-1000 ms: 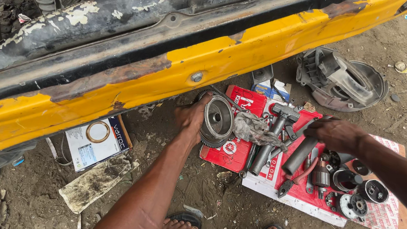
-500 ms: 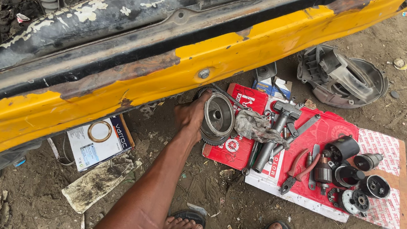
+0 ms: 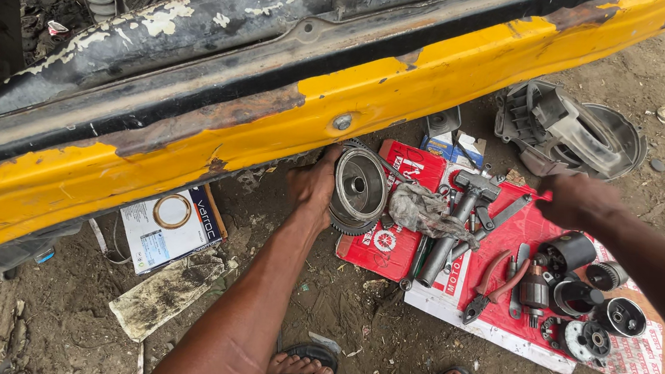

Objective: The person wipes internal mechanical components with a cloth and installs a metal gear assembly into a vehicle engine compartment.

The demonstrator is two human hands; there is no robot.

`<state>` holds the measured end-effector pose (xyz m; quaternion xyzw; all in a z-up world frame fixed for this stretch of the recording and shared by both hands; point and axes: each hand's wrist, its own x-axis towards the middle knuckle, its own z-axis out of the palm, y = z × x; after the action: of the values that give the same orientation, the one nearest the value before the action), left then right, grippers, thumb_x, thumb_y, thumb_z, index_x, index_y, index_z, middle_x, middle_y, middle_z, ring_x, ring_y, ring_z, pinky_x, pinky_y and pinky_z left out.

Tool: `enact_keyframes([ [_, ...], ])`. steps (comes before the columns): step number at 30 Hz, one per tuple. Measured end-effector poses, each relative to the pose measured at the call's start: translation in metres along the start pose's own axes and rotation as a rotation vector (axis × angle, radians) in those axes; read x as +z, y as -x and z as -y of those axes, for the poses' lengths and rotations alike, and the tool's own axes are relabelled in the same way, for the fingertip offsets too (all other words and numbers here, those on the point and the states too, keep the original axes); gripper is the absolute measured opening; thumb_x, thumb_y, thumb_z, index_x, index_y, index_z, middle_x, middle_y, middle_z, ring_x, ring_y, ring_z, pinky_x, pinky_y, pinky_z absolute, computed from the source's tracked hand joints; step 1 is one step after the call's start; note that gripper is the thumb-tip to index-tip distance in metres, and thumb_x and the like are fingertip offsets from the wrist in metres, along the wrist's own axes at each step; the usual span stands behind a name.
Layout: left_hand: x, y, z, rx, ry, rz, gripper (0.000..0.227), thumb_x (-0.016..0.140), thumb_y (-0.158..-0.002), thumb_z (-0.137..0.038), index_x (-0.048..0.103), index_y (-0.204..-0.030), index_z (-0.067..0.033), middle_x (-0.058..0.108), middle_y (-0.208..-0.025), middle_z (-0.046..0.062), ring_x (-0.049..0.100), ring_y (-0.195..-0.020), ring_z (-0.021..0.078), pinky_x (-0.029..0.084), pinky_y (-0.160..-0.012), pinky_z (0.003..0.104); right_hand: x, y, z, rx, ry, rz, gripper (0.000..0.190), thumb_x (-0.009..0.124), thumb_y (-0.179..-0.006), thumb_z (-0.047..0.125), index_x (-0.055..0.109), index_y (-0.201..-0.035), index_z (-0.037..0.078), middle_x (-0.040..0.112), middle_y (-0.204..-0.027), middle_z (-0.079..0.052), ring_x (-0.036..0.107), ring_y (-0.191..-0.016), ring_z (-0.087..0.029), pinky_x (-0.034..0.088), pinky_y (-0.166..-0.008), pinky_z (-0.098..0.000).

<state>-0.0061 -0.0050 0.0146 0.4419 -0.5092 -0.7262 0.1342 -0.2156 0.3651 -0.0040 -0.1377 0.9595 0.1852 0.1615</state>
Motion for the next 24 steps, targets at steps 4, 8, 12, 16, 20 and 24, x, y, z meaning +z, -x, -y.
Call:
enact_keyframes([
  [4,-0.006,-0.012,0.005,-0.018,0.068,0.069,0.056,0.077,-0.083,-0.032,0.068,-0.118,0.0101,0.079,-0.100,0.022,0.077,-0.077,0.0238,0.066,-0.071,0.036,0.005,0.022,0.084,-0.385,-0.157,0.153,0.057,0.065,-0.089,0.050,0.052,-0.144,0.043,0.084,-0.106,-0.009,0.077,-0.108,-0.023,0.057,-0.103,-0.0422],
  [8,-0.019,-0.020,0.005,-0.020,0.020,0.235,0.061,0.076,-0.082,-0.042,0.070,-0.119,0.0060,0.080,-0.103,0.018,0.080,-0.084,0.0203,0.066,-0.076,0.033,0.024,0.026,0.132,-0.516,-0.040,0.162,0.082,0.070,-0.090,0.050,0.028,-0.159,0.034,0.069,-0.125,-0.015,0.068,-0.118,-0.033,0.050,-0.107,-0.0475],
  [12,-0.023,-0.021,0.008,-0.067,-0.062,0.273,0.068,0.082,-0.075,-0.043,0.070,-0.117,0.0089,0.078,-0.101,0.022,0.078,-0.079,0.0272,0.067,-0.072,0.042,0.037,0.000,0.137,-0.625,-0.063,0.097,0.074,0.077,-0.085,0.042,0.044,-0.151,0.029,0.070,-0.123,-0.014,0.066,-0.118,-0.032,0.046,-0.109,-0.0496],
  [16,-0.021,-0.021,0.012,-0.047,-0.082,0.302,0.068,0.084,-0.074,-0.042,0.072,-0.115,0.0098,0.078,-0.102,0.024,0.077,-0.081,0.0287,0.067,-0.074,0.043,0.032,-0.025,0.136,-0.538,0.034,0.094,0.035,0.071,-0.091,0.040,0.075,-0.122,0.024,0.078,-0.109,-0.005,0.073,-0.109,-0.024,0.058,-0.098,-0.0443],
  [20,-0.018,-0.025,0.015,-0.076,-0.031,0.205,0.063,0.081,-0.077,-0.042,0.068,-0.114,0.0080,0.078,-0.102,0.022,0.079,-0.085,0.0286,0.068,-0.077,0.042,-0.010,-0.025,0.132,-0.599,-0.396,0.015,0.030,0.071,-0.091,0.040,0.081,-0.109,0.018,0.079,-0.101,-0.005,0.074,-0.097,-0.022,0.058,-0.091,-0.0420],
  [24,-0.006,-0.027,0.017,-0.053,0.048,0.078,0.061,0.083,-0.076,-0.037,0.071,-0.115,0.0086,0.079,-0.105,0.021,0.077,-0.087,0.0261,0.065,-0.077,0.039,-0.050,0.028,0.160,-0.603,-1.271,0.271,0.036,0.064,-0.094,0.037,0.079,-0.112,0.008,0.083,-0.097,-0.008,0.076,-0.091,-0.018,0.061,-0.087,-0.0378],
])
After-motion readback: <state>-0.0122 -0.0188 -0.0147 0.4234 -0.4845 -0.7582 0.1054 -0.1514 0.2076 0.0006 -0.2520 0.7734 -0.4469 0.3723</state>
